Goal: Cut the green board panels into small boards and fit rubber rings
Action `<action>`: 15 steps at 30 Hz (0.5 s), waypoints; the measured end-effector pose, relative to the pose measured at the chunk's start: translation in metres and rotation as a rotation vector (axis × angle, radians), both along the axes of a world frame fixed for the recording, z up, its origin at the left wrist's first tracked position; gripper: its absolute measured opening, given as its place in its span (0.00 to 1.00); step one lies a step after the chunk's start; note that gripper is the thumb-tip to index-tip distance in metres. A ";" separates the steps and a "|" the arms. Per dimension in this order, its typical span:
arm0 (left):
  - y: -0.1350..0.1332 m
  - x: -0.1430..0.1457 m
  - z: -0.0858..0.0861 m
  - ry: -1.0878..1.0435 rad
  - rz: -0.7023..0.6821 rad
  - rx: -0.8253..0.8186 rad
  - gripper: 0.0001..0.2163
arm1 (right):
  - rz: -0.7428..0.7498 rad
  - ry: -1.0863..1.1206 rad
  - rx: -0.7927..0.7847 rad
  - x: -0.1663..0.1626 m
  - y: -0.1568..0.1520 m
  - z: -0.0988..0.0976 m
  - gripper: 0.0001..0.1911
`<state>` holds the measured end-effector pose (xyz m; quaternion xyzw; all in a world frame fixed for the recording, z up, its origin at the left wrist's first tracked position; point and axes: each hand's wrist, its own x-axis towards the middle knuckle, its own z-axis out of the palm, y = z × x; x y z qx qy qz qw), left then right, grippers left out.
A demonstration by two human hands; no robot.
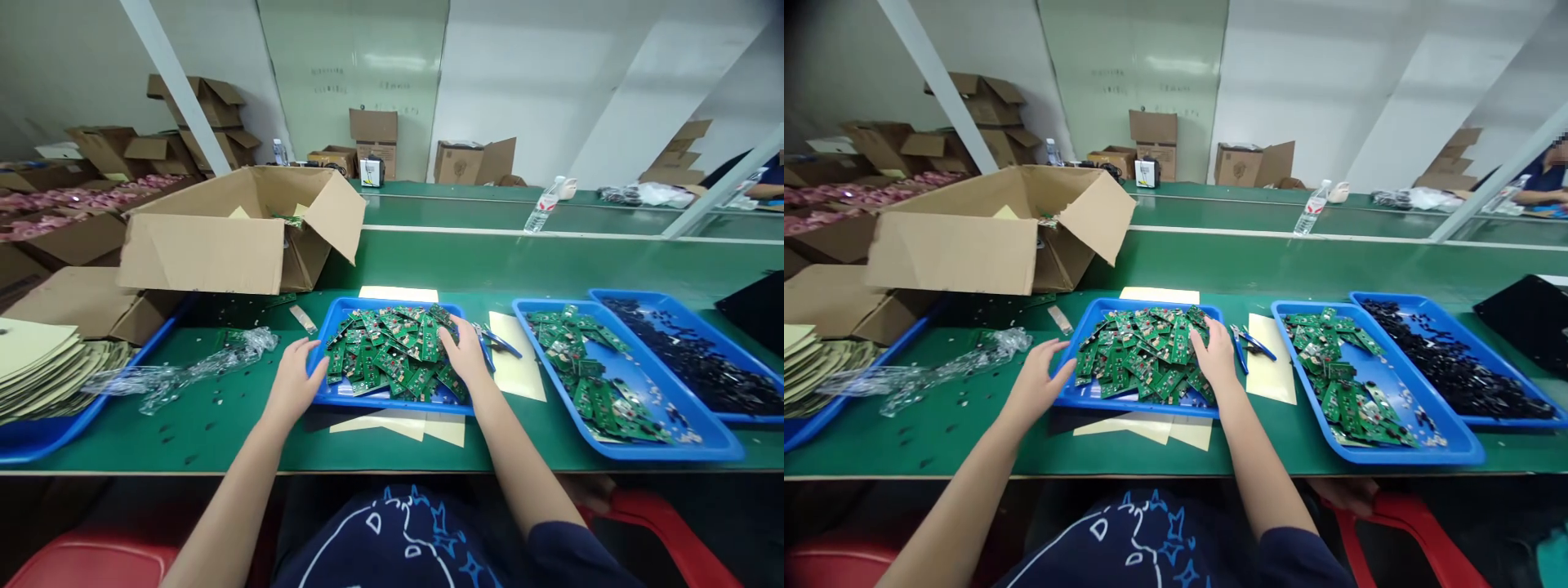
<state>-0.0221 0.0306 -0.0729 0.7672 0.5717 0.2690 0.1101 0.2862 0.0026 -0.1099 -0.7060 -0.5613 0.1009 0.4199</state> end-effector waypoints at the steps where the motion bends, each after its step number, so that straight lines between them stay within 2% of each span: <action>1: -0.013 -0.009 -0.002 0.007 0.009 0.018 0.18 | -0.011 0.004 0.017 0.002 0.000 -0.002 0.32; 4: -0.049 -0.036 -0.012 0.074 0.030 0.156 0.18 | -0.036 0.007 0.076 0.008 0.000 -0.007 0.30; 5: -0.059 -0.042 -0.015 0.101 -0.016 0.162 0.17 | -0.034 0.006 0.087 0.010 0.001 -0.008 0.29; 8: -0.075 -0.051 -0.022 0.236 -0.270 0.179 0.16 | -0.039 0.022 0.068 0.020 -0.001 -0.012 0.28; 12: -0.066 -0.046 -0.019 0.390 -0.426 0.299 0.16 | -0.058 0.081 0.018 0.032 -0.024 -0.012 0.29; 15: -0.051 -0.043 -0.009 0.437 -0.547 0.392 0.14 | 0.058 0.028 -0.048 0.026 -0.064 -0.008 0.33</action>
